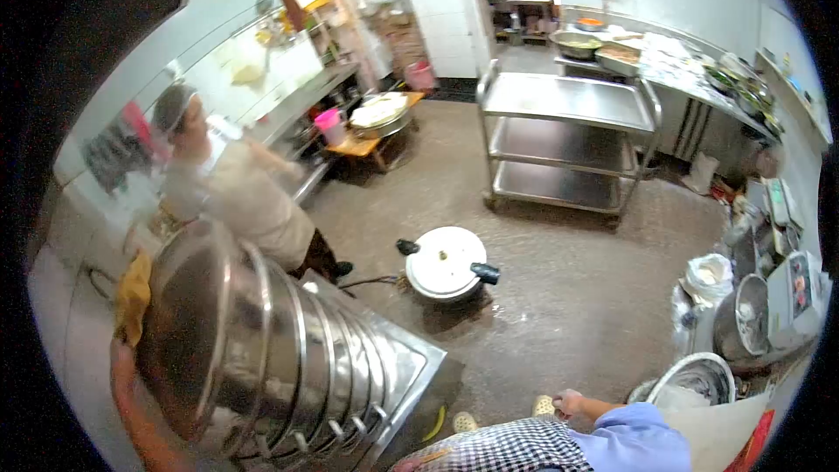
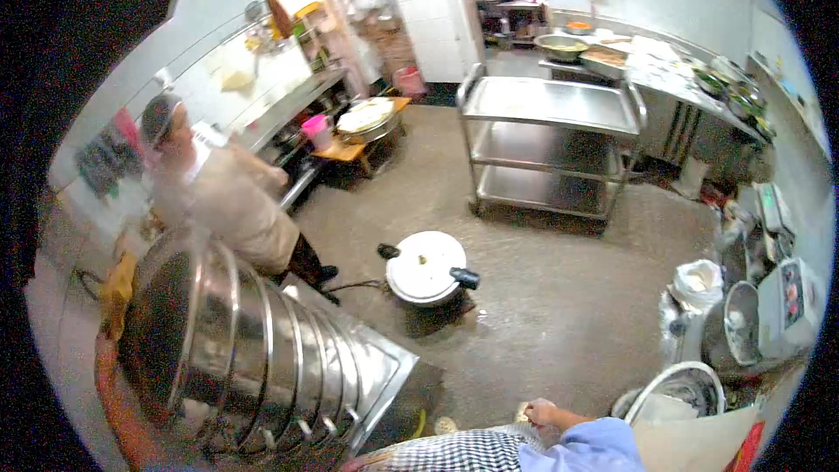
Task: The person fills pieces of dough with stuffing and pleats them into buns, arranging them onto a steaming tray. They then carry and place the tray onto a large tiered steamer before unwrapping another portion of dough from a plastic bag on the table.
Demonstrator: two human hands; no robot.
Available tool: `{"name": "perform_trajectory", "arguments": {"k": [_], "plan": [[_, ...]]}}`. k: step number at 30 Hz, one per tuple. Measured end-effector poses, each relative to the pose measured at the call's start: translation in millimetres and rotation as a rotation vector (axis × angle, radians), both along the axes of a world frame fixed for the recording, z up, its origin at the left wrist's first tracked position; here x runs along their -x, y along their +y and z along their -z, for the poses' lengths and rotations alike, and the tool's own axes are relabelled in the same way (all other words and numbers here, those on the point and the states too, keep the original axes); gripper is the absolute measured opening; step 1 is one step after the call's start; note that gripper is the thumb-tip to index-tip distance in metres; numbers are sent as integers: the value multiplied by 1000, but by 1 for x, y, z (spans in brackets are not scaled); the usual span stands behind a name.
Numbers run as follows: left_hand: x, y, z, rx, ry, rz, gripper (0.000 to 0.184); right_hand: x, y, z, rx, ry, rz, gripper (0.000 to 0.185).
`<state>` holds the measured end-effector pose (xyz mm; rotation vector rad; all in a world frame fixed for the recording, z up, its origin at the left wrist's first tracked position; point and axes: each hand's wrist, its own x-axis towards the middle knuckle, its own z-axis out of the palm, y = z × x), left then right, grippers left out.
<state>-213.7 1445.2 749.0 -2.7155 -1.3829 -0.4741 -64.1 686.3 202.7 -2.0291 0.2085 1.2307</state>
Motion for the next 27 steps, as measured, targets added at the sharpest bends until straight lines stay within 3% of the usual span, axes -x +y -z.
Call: {"name": "perform_trajectory", "arguments": {"k": [3,4,6,8,11,13,15,20,21,25,27], "plan": [[-25,-22,-13,6,-92,127,35,28,-75,34,231,46,-10,28],[-35,-30,-16,12,-127,175,36,32,-91,4,269,59,121,27],[-58,-45,-23,33,-216,301,37,32,-141,2,309,23,201,25],[-96,-63,-16,20,-323,414,39,30,-187,0,333,-4,279,22],[-168,-95,18,-118,-554,510,28,1,-238,25,379,-140,178,19],[-220,-190,32,-39,-517,478,14,-28,-219,-42,305,-154,397,18],[-260,-251,50,277,-512,613,4,-54,-216,-66,202,-189,510,19],[-352,-345,105,295,-452,875,3,-126,-251,-67,146,-408,407,20],[-371,-360,121,275,-437,874,6,-138,-260,-73,157,-446,397,20],[-462,-415,192,710,-220,622,19,-150,-341,-34,273,-524,399,22],[-514,-451,255,247,75,748,32,-146,-385,-27,400,-521,479,27]]}}
